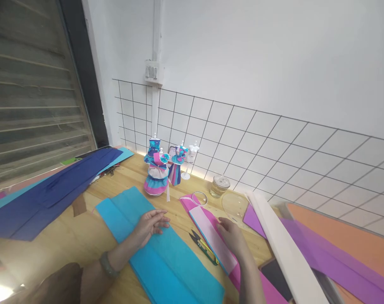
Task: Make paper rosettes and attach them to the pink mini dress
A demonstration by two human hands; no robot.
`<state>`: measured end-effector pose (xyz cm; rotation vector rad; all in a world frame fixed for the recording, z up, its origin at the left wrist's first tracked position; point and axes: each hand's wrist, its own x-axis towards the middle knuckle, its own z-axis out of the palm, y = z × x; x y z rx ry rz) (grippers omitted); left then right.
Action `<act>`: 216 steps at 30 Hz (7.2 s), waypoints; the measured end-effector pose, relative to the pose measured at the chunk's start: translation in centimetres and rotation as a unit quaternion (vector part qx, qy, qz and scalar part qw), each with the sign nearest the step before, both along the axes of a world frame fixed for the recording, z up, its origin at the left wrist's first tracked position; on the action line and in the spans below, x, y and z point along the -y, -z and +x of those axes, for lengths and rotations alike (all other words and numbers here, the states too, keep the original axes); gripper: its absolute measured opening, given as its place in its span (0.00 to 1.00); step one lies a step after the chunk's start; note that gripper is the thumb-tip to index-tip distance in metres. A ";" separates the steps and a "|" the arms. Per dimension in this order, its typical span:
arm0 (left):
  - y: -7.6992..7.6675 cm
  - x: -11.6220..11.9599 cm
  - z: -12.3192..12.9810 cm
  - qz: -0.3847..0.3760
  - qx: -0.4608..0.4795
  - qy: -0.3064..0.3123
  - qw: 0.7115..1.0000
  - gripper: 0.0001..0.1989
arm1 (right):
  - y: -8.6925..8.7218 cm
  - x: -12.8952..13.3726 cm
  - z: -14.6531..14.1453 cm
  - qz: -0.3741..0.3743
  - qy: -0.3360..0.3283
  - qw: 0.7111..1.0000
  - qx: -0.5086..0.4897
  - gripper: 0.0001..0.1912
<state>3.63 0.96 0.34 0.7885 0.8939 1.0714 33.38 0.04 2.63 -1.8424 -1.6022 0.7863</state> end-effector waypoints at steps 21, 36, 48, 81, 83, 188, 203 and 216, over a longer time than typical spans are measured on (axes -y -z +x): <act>0.3 1.3 2.0 0.085 -0.064 -0.026 0.994 0.17 | -15.7 -1.5 -12.8 0.199 -0.105 0.973 0.046 0.16; 0.1 1.9 1.8 0.118 -0.083 -0.020 0.989 0.16 | -20.3 -14.2 -20.8 0.269 -0.291 0.875 0.277 0.14; -0.2 1.9 1.6 0.107 -0.083 -0.012 0.991 0.16 | -20.3 -15.4 -21.1 0.225 -0.288 0.878 0.308 0.10; -0.4 1.7 1.7 0.091 -0.084 -0.011 0.992 0.19 | -20.1 -15.0 -21.5 0.249 -0.232 0.859 0.383 0.17; -0.1 1.6 1.7 0.098 -0.081 -0.011 0.992 0.18 | -20.1 -15.0 -21.4 0.244 -0.234 0.861 0.379 0.17; -0.5 2.1 1.2 -0.048 0.149 0.055 0.986 0.10 | -2.2 2.7 -13.1 0.109 -0.081 0.991 0.001 0.18; 0.4 2.1 1.1 0.001 0.037 0.157 0.987 0.16 | -2.2 2.1 -11.2 -0.131 -0.154 0.912 -0.358 0.21; 0.2 2.1 1.2 0.001 -0.009 0.171 0.985 0.18 | -2.1 2.0 -10.9 -0.098 -0.136 0.926 -0.339 0.17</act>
